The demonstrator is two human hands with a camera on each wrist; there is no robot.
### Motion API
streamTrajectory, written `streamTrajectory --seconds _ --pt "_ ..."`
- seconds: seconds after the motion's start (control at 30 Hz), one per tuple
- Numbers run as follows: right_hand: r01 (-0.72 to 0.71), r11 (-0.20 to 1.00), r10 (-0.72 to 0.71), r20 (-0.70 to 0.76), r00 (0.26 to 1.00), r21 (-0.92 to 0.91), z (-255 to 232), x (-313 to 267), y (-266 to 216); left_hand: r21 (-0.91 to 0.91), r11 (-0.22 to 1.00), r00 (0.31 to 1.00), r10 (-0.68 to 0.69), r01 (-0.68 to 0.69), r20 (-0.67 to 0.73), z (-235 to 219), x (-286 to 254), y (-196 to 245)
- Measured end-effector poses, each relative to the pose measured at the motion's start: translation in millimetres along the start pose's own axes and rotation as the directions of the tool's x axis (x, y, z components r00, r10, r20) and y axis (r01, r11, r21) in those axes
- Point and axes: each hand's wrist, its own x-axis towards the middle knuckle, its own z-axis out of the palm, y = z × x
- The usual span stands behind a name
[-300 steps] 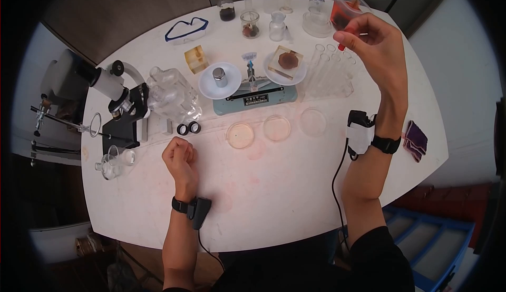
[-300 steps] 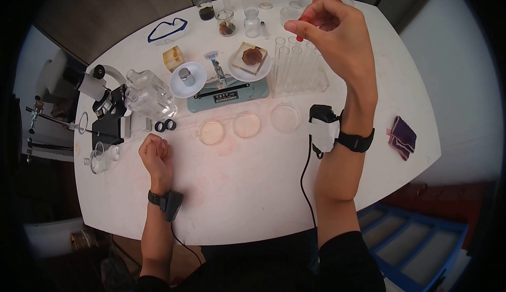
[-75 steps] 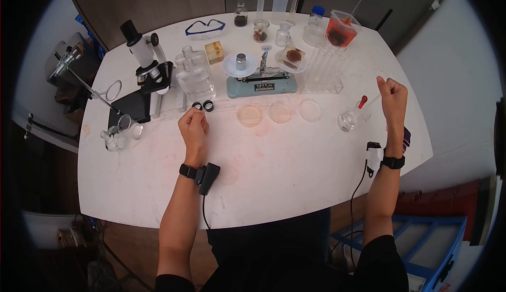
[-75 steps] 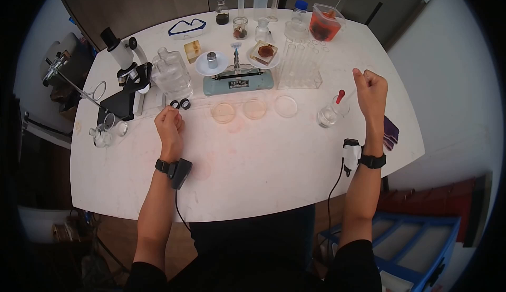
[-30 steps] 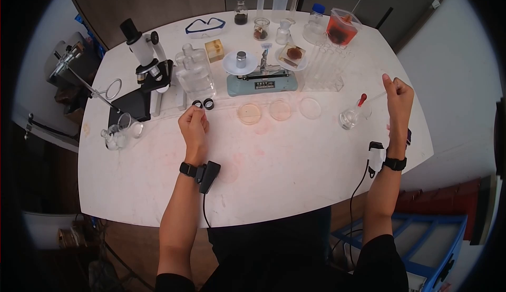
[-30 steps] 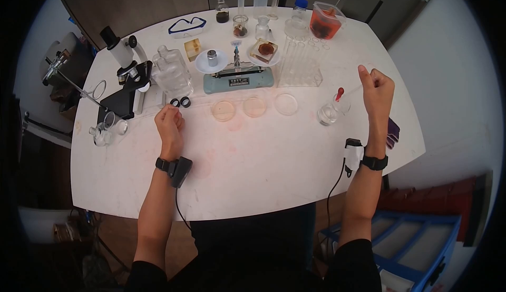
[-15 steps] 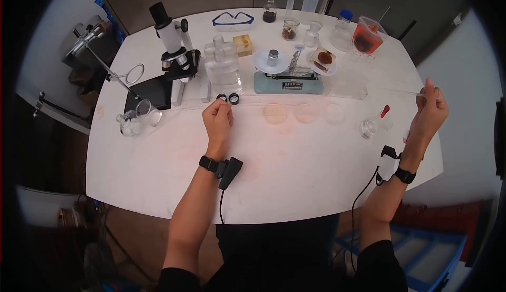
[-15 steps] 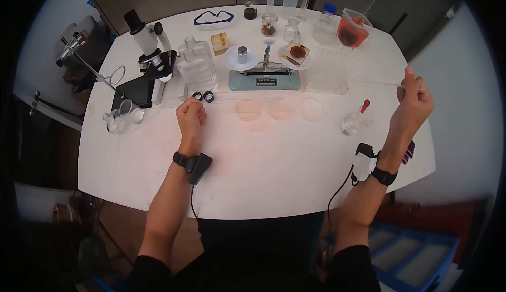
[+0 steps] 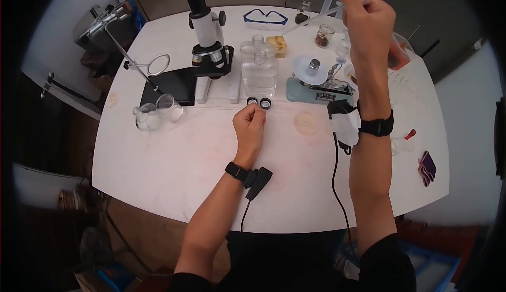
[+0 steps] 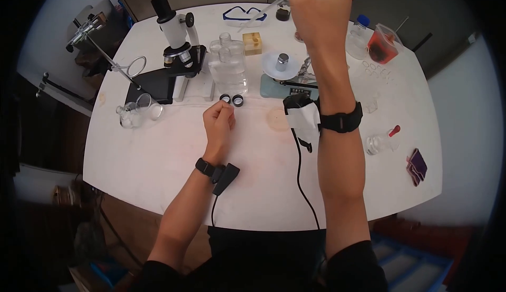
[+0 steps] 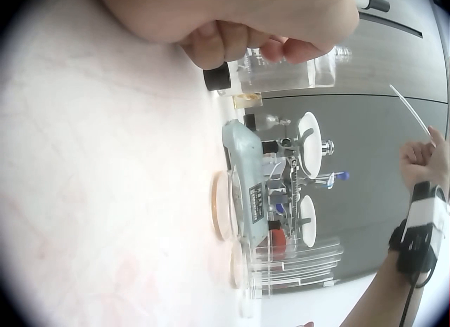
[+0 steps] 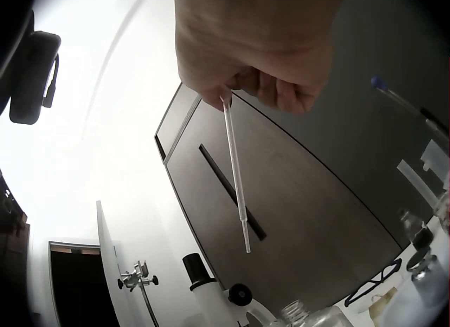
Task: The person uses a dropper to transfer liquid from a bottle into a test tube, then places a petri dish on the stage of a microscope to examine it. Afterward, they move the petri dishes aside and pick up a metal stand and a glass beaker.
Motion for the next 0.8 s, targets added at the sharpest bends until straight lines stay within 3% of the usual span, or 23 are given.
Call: streamTrajectory --seconds 0.03,0.1,0.13,0.37,0.43,0.63,0.8 --pt "-0.001 1.0 0.001 0.005 1.0 0.005 14.3 1.8 -6.1 0.019 1.0 1.0 0.019 -0.019 0.001 -0.3 0.7 -1.4" --pt "-0.048 0.981 0.05 0.007 0.999 -0.189 37.4 5.6 -19.2 0.022 1.0 1.0 0.013 -0.013 -0.004 -1.2 1.5 -4.6" --pt "0.176 0.965 -0.166 0.065 0.984 -0.195 44.2 14.9 2.2 0.047 0.998 0.999 0.051 -0.051 -0.004 -0.4 2.2 -8.3" --pt "0.194 0.949 -0.155 0.167 0.974 -0.25 72.9 10.1 24.9 0.082 0.995 0.997 0.059 -0.055 -0.048 2.0 0.7 -4.6" --pt "0.092 0.925 -0.031 0.169 0.985 -0.369 73.0 9.5 32.5 0.077 0.995 0.997 0.06 -0.056 -0.05 3.1 0.3 -2.8" --pt "0.187 0.868 -0.093 0.219 0.971 -0.46 78.2 8.7 45.2 0.076 0.996 0.997 0.045 -0.041 -0.06 3.1 0.3 -3.8" --pt "0.237 0.864 -0.134 0.25 0.959 -0.445 85.4 -1.0 49.7 0.106 0.988 0.994 0.111 -0.11 -0.009 0.3 1.1 -9.5"
